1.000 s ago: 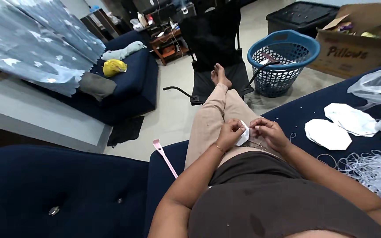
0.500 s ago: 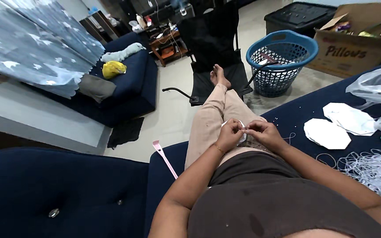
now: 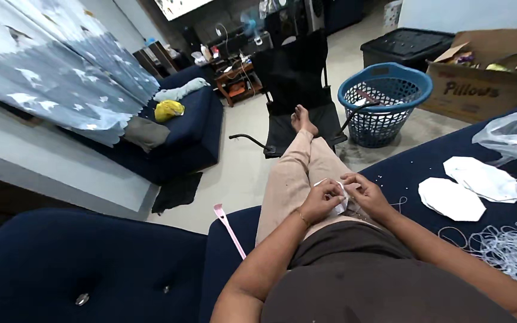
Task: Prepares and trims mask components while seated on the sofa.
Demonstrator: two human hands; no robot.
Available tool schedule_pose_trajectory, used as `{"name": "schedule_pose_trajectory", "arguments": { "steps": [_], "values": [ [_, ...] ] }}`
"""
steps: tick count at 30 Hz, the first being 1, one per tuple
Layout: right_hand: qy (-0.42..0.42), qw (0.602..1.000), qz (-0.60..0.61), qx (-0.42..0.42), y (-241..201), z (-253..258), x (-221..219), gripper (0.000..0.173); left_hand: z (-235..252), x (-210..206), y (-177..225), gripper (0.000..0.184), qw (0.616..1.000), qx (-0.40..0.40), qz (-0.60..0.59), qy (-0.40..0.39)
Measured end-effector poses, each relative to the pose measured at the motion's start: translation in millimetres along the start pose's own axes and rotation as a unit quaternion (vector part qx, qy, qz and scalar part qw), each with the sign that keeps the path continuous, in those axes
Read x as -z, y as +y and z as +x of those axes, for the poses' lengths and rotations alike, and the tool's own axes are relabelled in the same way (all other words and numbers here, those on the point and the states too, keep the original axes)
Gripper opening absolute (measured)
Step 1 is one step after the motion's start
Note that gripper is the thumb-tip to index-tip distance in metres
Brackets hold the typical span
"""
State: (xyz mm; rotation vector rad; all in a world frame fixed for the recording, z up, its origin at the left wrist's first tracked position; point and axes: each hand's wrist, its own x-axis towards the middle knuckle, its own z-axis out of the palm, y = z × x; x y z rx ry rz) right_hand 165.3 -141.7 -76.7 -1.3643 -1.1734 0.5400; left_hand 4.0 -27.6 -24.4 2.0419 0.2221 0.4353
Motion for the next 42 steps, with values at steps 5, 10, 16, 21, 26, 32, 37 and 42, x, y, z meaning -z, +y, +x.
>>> {"name": "schedule_pose_trajectory", "arguments": {
  "steps": [5,10,16,21,26,32,37,42],
  "values": [
    [-0.070,0.989,0.069,-0.110,-11.9,1.1,5.3,0.043,-0.4,-2.2,3.9,0.013,0.997,-0.047,-0.054,-0.024],
    [-0.052,0.984,0.075,-0.152,-24.2,3.9,16.0,0.035,-6.8,3.5,6.5,0.026,0.996,-0.081,-0.020,0.019],
    [0.175,0.964,0.017,-0.200,4.9,-5.4,104.3,0.038,-12.2,16.9,-3.9,0.033,0.993,-0.078,-0.012,0.084],
    [0.336,0.878,-0.199,-0.277,31.7,-45.1,198.5,0.056,-13.4,16.1,-5.0,0.025,0.996,-0.060,-0.035,0.061],
    [0.205,0.855,-0.342,-0.333,12.9,-70.5,197.1,0.081,-13.1,16.8,-6.9,0.023,0.998,-0.042,-0.034,0.035],
    [0.063,0.804,-0.405,-0.431,15.4,-51.7,169.6,0.087,-15.9,19.7,-8.7,0.021,0.998,-0.039,-0.030,0.030],
    [0.100,0.799,-0.416,-0.423,14.6,-56.1,183.8,0.071,-14.9,19.6,-8.8,0.020,0.998,-0.035,-0.035,0.034],
    [0.132,0.808,-0.426,-0.384,12.2,-55.3,185.0,0.053,-13.7,18.9,-9.1,0.020,0.998,-0.032,-0.020,0.041]
  ]
}}
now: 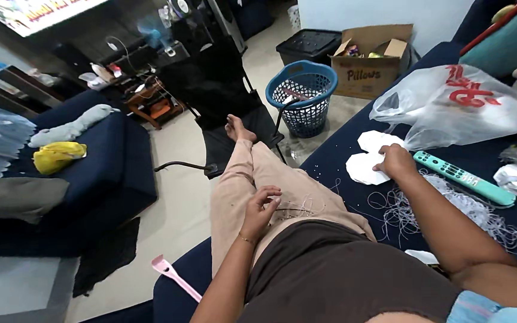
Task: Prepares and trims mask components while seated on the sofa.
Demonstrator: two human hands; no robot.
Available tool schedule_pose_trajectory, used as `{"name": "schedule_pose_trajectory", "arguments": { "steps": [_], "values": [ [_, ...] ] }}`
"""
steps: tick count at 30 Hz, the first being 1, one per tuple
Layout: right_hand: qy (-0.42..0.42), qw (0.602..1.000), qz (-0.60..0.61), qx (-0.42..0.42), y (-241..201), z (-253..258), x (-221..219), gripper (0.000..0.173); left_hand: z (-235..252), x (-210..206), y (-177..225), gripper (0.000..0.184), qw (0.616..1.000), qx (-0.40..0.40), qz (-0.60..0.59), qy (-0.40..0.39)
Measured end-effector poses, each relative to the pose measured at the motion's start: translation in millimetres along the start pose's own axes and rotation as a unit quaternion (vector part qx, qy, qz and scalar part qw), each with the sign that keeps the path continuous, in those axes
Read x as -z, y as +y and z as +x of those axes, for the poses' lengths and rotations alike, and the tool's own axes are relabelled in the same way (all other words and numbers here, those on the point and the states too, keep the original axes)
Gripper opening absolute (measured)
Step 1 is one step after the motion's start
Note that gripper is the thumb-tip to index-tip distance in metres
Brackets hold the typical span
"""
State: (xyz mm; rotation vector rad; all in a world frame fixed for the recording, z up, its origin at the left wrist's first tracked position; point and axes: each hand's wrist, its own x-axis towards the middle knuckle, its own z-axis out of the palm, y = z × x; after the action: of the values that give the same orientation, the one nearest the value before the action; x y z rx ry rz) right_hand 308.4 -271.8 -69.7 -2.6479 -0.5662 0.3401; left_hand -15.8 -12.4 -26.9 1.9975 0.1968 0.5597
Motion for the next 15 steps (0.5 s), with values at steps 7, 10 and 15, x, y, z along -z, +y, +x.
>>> {"name": "schedule_pose_trajectory", "arguments": {
  "steps": [7,10,15],
  "values": [
    [-0.006,0.999,0.012,0.038,1.7,-1.1,-5.0,0.051,1.4,2.1,0.2,0.018,1.000,0.009,0.017,0.002],
    [-0.056,0.997,0.018,0.050,1.5,0.9,-5.0,0.087,1.9,2.8,0.3,0.020,1.000,0.017,0.025,-0.003],
    [-0.091,0.991,-0.031,0.097,-22.5,-10.0,-11.2,0.105,5.7,3.0,4.9,0.020,0.998,0.047,0.028,-0.004]
  ]
}}
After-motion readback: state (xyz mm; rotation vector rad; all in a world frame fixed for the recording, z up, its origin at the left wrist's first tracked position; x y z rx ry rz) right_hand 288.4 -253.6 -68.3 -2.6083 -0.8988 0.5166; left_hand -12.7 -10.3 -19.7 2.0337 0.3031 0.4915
